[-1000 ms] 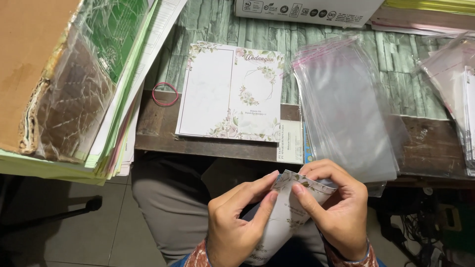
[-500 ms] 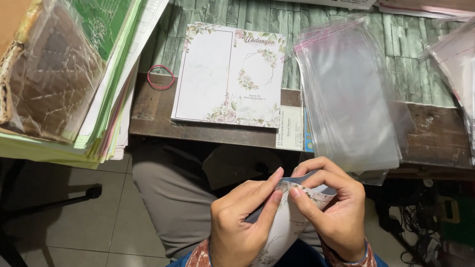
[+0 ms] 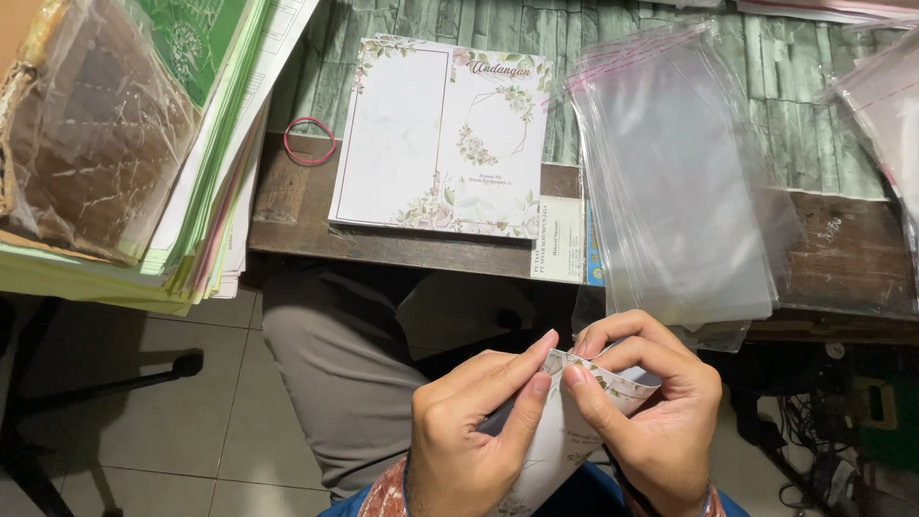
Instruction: The person folds paper invitations by hand and places them one at a time into clear plastic sleeves.
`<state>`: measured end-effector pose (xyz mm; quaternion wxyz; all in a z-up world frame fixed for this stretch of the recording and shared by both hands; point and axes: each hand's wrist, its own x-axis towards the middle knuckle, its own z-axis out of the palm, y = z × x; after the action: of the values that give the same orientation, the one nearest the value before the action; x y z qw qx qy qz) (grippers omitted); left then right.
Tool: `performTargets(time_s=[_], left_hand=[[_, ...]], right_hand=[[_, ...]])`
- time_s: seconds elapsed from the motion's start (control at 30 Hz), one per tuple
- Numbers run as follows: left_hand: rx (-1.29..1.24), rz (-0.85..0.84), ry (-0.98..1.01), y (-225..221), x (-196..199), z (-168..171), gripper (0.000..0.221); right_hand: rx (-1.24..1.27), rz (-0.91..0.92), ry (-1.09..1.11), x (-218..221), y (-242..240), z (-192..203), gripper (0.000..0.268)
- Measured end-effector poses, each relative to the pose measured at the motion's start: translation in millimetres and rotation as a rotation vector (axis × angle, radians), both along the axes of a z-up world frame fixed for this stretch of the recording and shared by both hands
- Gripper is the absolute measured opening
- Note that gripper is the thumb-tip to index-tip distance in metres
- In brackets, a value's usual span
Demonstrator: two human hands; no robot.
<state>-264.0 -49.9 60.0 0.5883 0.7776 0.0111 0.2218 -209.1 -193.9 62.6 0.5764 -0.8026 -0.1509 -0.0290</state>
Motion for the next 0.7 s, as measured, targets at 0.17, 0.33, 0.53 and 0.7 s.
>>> performTargets(time_s=[0.17,0.33,0.53,0.7], left_hand=[[0.037,0.003,-0.013,-0.8,0.0,-2.0,0.023],[0.038,0.001,-0.032,0.3,3.8,-1.5,0.022],[0.047,0.038,-0.052,0.8,11.6,-5.2,0.021],[0.055,0.107,-0.068,-0.4,20.7,-7.0,0.023]], right_hand=[[-0.004,0.008,0.003,0.4,0.7,1.3,0.019],[0.018,0.019,0.002,3.6,3.2,0.7,0.02],[0.007,0.01,0.013,11.0,6.2,-1.2,0.021],[0.019,0.003,0.044,18.3,8.1,-3.5,0.022]])
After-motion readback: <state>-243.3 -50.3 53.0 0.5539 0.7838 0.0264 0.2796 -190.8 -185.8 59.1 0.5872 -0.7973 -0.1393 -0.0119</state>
